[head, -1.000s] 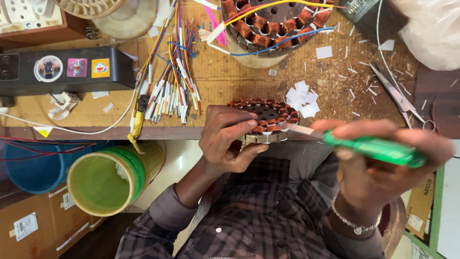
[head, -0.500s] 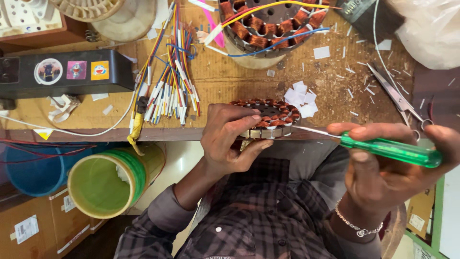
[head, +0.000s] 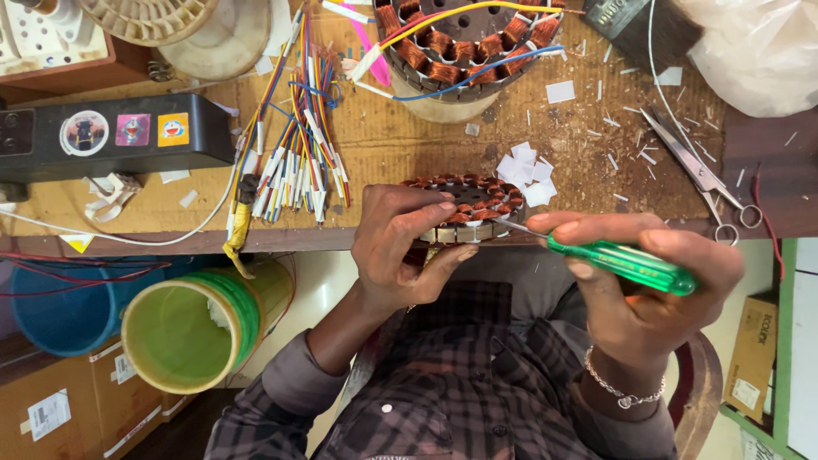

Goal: The person inserts small white insulating pieces into the slots of a copper-wound motor stator. They use a green-handled screwdriver to press the pieces into place and scissors to trim excess material. The work is performed at a cluttered workbench with multiple stators and tools visible.

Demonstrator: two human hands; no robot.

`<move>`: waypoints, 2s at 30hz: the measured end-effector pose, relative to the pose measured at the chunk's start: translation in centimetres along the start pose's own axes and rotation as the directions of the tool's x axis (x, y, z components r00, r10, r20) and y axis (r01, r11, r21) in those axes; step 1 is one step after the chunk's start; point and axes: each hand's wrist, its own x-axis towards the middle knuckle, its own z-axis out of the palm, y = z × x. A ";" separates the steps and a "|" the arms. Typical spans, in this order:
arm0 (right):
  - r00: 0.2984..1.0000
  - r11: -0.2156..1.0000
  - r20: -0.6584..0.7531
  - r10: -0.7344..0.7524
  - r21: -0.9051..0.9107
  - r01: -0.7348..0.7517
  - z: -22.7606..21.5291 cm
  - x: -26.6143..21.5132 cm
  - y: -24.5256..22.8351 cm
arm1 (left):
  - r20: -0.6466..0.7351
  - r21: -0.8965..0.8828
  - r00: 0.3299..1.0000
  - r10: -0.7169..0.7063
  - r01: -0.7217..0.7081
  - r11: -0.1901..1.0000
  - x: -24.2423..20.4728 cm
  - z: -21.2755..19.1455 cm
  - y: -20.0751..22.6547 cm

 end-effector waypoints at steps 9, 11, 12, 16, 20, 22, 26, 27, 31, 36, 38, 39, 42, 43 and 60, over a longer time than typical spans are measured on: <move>0.998 1.000 0.064 0.003 0.030 -0.005 1.4 3.9 0.5 | -0.009 0.004 0.998 -0.055 0.055 0.998 0.0 -0.3 0.1; 0.990 0.986 0.036 0.137 0.091 -0.140 1.2 4.6 0.8 | -0.016 0.020 0.994 -0.107 0.107 0.994 0.1 -0.5 0.0; 0.974 0.964 0.015 0.226 0.144 -0.225 1.3 4.7 0.9 | -0.029 0.005 0.989 -0.146 0.146 0.989 0.1 -0.5 0.0; 0.939 0.863 -0.024 0.342 0.404 -0.304 2.3 5.0 2.8 | -0.066 -0.046 0.962 -0.266 0.263 0.964 0.9 -0.5 0.1; 0.908 0.700 -0.074 0.412 0.664 -0.263 2.2 4.5 5.6 | 0.078 0.018 0.967 -0.241 0.240 0.971 2.0 -1.5 -0.3; 0.894 0.616 -0.104 0.436 0.759 -0.212 0.9 4.2 6.4 | 0.101 0.006 0.970 -0.222 0.223 0.975 2.3 -1.5 -1.0; 0.845 0.457 -0.180 0.504 0.885 -0.084 -1.4 4.1 6.1 | 0.114 -0.095 0.972 -0.207 0.218 0.971 2.2 -0.7 -1.7; 0.837 0.502 -0.207 0.506 0.860 -0.091 -2.1 4.1 5.3 | 0.111 -0.096 0.973 -0.202 0.213 0.972 2.2 -0.5 -1.8; 0.921 0.777 -0.246 0.301 0.623 -0.087 -1.3 4.1 3.3 | 0.119 -0.081 0.973 -0.200 0.210 0.974 2.5 0.0 -1.7; 0.967 0.980 -0.233 0.100 0.189 -0.056 0.7 2.8 1.2 | 0.159 -0.084 0.975 -0.155 0.169 0.982 3.0 0.2 -1.3; 0.965 0.988 -0.241 0.101 0.137 -0.070 1.1 2.7 0.9 | 0.145 -0.097 0.980 -0.134 0.149 0.984 3.2 0.4 -1.2; 0.962 0.989 -0.250 0.107 0.125 -0.078 1.4 2.7 0.7 | 0.141 -0.093 0.981 -0.137 0.151 0.984 3.2 0.5 -1.1; 0.961 0.993 -0.258 0.103 0.082 -0.085 1.8 2.9 0.3 | 0.137 -0.085 0.980 -0.145 0.157 0.984 3.5 0.5 -1.0; 0.960 0.994 -0.262 0.101 0.074 -0.085 1.9 3.1 0.2 | 0.145 -0.084 0.978 -0.149 0.162 0.983 3.6 0.5 -0.9; 0.953 0.983 -0.294 0.074 -0.139 -0.119 4.4 3.3 -1.0 | 0.248 0.030 0.948 -0.199 0.198 0.980 5.4 0.9 1.5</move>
